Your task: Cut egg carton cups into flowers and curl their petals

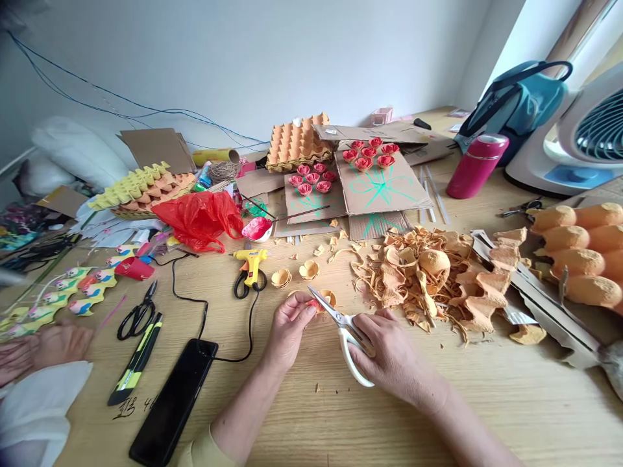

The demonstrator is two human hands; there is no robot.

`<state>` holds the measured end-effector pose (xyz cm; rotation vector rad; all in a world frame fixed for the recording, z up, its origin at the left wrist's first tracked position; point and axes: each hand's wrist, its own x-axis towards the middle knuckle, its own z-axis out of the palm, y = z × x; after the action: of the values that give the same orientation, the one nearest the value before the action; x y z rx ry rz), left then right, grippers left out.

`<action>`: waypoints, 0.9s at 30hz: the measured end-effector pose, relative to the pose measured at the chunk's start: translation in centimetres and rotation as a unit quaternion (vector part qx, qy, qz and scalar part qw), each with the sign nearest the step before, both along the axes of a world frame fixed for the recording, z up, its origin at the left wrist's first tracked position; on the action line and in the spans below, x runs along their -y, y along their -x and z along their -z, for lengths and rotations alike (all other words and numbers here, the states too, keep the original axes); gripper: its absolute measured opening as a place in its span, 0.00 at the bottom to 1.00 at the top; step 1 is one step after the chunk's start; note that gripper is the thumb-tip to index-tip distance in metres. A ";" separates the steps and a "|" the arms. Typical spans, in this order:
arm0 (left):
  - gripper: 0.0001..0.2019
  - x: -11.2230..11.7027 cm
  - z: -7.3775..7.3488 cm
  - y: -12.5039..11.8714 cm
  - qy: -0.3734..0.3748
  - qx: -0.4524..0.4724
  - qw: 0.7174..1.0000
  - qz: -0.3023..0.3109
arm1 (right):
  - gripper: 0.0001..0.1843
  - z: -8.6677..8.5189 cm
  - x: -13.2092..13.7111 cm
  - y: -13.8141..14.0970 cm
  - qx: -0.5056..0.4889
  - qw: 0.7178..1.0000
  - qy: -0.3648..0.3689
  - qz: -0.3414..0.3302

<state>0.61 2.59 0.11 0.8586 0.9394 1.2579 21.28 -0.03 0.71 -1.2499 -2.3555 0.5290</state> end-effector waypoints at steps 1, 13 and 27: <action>0.11 0.0 0.1 0.0 -0.011 -0.012 1.000 -0.001 | 0.12 0.1 0.0 -0.1 0.006 1.000 -0.005 -0.001; 0.10 0.1 0.0 -0.1 -0.034 0.005 0.999 0.005 | 0.08 0.4 0.0 -0.2 0.025 1.000 -0.007 -0.003; 0.06 0.3 -0.2 -0.1 -0.064 -0.029 0.997 0.009 | 0.08 -0.4 0.1 -0.1 0.053 0.998 -0.021 0.010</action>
<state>0.70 2.30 0.27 1.0072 0.9017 1.2936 21.37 -0.10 1.11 -1.3114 -2.4241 0.4153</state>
